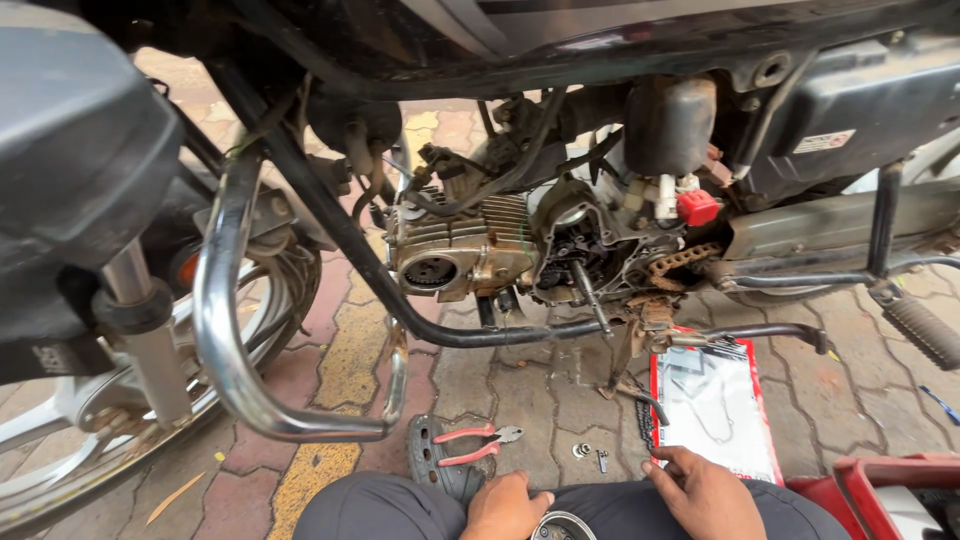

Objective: The person sits on the ground beside a motorcycle with the engine side cover removed. They use a T-handle bar to loosen a component, remove the clutch assembly, fit the drive chain over the clutch drum, reinstall the clutch assembly into the engine, and wipe parts with a cloth.

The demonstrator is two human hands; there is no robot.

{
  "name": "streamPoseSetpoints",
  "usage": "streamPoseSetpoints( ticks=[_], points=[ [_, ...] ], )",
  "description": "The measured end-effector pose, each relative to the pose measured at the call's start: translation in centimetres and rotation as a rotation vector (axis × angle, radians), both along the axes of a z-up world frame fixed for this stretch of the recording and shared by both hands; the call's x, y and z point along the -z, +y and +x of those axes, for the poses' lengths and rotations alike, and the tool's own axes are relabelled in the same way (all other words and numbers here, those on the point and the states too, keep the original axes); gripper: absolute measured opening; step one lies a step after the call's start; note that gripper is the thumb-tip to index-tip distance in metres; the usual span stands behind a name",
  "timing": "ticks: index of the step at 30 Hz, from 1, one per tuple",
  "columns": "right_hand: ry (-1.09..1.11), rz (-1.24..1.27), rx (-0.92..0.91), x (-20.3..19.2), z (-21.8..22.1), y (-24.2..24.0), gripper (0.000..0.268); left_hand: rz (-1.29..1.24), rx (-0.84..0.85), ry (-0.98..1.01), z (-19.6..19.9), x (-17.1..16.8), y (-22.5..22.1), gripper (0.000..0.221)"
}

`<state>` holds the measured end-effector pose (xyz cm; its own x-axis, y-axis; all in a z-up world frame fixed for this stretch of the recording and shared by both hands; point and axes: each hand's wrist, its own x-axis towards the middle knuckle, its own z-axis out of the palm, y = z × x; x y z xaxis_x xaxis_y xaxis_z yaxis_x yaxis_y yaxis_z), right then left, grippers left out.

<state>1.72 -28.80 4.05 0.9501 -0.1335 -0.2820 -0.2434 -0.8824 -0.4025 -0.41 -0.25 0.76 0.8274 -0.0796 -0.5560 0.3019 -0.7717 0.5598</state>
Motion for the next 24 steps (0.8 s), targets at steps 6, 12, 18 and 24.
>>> streamPoseSetpoints(
  ticks=[6,12,18,24],
  points=[
    [0.025,-0.003,0.012,-1.6,-0.2,0.8,0.04,0.015,0.004,0.023,0.2,0.0,0.0,0.051],
    [-0.015,0.015,0.002,-2.6,-0.6,1.2,0.04,0.009,0.001,0.034,0.2,0.1,0.0,0.051],
    [-0.123,0.083,-0.039,-3.1,-0.9,1.2,0.039,0.018,0.011,0.013,0.2,0.5,-0.2,0.051],
    [-0.035,0.035,-0.051,-5.0,-0.9,1.8,0.04,0.031,0.007,0.047,0.6,0.7,-0.3,0.053]
  ],
)
